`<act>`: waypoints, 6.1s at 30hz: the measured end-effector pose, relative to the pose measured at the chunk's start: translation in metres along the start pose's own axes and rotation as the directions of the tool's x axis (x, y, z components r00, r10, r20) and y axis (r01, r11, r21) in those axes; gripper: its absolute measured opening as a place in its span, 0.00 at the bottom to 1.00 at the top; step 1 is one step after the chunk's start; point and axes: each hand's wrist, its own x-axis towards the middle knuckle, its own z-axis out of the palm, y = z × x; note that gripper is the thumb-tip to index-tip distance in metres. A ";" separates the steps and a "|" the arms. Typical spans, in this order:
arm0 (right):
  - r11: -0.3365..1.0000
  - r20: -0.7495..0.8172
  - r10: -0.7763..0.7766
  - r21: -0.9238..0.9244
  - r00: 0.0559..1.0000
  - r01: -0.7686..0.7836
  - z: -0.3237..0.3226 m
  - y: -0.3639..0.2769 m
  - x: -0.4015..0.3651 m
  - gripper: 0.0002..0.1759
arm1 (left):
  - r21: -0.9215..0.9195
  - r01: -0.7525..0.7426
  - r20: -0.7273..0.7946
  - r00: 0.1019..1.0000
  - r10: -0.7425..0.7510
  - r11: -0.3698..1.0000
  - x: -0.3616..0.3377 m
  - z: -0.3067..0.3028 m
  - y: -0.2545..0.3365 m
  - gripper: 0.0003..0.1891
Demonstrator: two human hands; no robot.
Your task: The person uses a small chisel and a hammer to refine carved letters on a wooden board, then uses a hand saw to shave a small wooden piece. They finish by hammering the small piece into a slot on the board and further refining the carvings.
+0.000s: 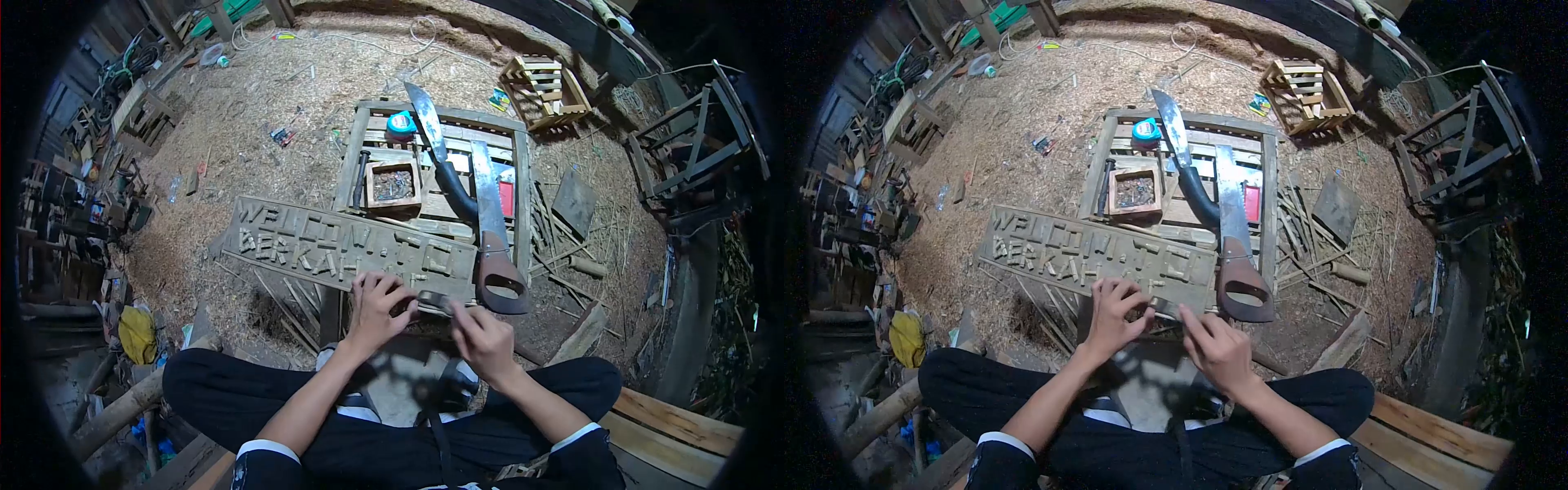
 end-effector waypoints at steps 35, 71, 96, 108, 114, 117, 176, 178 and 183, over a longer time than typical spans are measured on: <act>0.977 0.077 0.198 0.070 0.977 -0.203 -0.005 0.002 0.012 0.23 | -0.028 0.020 0.032 0.999 -0.019 0.999 0.001 0.000 0.000 0.10; 0.996 0.025 0.088 -0.007 0.996 -0.088 -0.009 -0.003 0.027 0.25 | -0.050 0.079 0.050 0.996 -0.077 0.996 -0.005 0.003 -0.005 0.29; 0.987 0.048 -0.120 -0.102 0.992 0.124 0.010 0.018 0.001 0.35 | -0.022 -0.034 0.121 0.992 0.037 0.999 0.008 -0.012 -0.003 0.17; 0.974 0.014 -0.217 -0.063 0.976 0.217 0.010 0.023 0.000 0.32 | 0.015 -0.017 0.160 0.987 0.014 1.000 0.006 -0.011 -0.005 0.18; 0.956 0.016 -0.286 -0.069 0.958 0.287 0.011 0.024 -0.002 0.33 | 0.024 -0.015 0.197 0.980 0.010 1.000 0.008 -0.012 -0.008 0.20; 0.967 0.058 -0.207 -0.140 0.977 0.213 0.012 0.025 0.001 0.32 | 0.009 -0.026 0.194 0.981 0.024 1.000 0.007 -0.010 -0.006 0.20; 0.996 -0.081 -0.086 -0.003 0.993 0.086 0.010 0.011 0.009 0.25 | 0.003 -0.037 0.099 0.994 0.036 0.999 -0.001 -0.007 -0.015 0.21; 0.997 -0.071 -0.068 0.014 0.995 0.070 0.010 0.013 0.008 0.25 | -0.020 -0.028 0.106 0.994 0.030 0.999 0.000 -0.006 -0.014 0.20; 0.996 -0.027 -0.079 -0.037 0.996 0.078 0.010 0.010 0.014 0.25 | -0.011 -0.038 0.104 0.994 0.039 0.999 0.002 -0.008 -0.014 0.20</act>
